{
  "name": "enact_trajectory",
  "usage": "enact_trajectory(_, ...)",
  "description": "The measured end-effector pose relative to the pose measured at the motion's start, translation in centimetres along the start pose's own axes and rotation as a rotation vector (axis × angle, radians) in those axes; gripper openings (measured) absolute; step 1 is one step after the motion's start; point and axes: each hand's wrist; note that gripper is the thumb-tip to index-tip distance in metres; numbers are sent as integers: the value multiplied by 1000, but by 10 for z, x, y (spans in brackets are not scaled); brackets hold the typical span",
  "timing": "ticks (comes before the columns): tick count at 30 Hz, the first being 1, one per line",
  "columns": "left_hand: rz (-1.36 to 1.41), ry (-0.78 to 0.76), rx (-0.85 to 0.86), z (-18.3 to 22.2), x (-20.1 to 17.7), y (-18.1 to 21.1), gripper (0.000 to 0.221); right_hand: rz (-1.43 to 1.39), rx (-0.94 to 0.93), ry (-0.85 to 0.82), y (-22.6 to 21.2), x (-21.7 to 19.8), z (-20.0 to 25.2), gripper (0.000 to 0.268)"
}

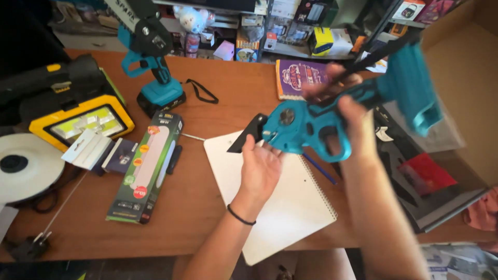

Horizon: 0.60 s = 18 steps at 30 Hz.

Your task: Unboxing and adjusting a mini handheld chainsaw using a small tool

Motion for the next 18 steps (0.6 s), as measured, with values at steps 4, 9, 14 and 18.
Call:
enact_trajectory(4, 55, -74, -100, 26, 20, -11, 61, 228, -41, -38, -13, -47, -20, 48)
enact_trajectory(9, 258, 29, -336, 59, 29, -1, 117, 190, -220, -263, -38, -40, -30, 34)
enact_trajectory(14, 368, 64, -312, 57, 18, 6, 116, 72, -302, -459, -35, -25, -23, 18)
enact_trajectory(18, 396, 191, -296, 63, 12, 12, 121, -4, -272, -448, -18, -2, -11, 22)
Point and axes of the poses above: each hand's wrist, its own z-axis away from the middle knuckle, its own x-axis out of the palm, y = z × x, and after that the axes turned 8 degrees about z, right-handed
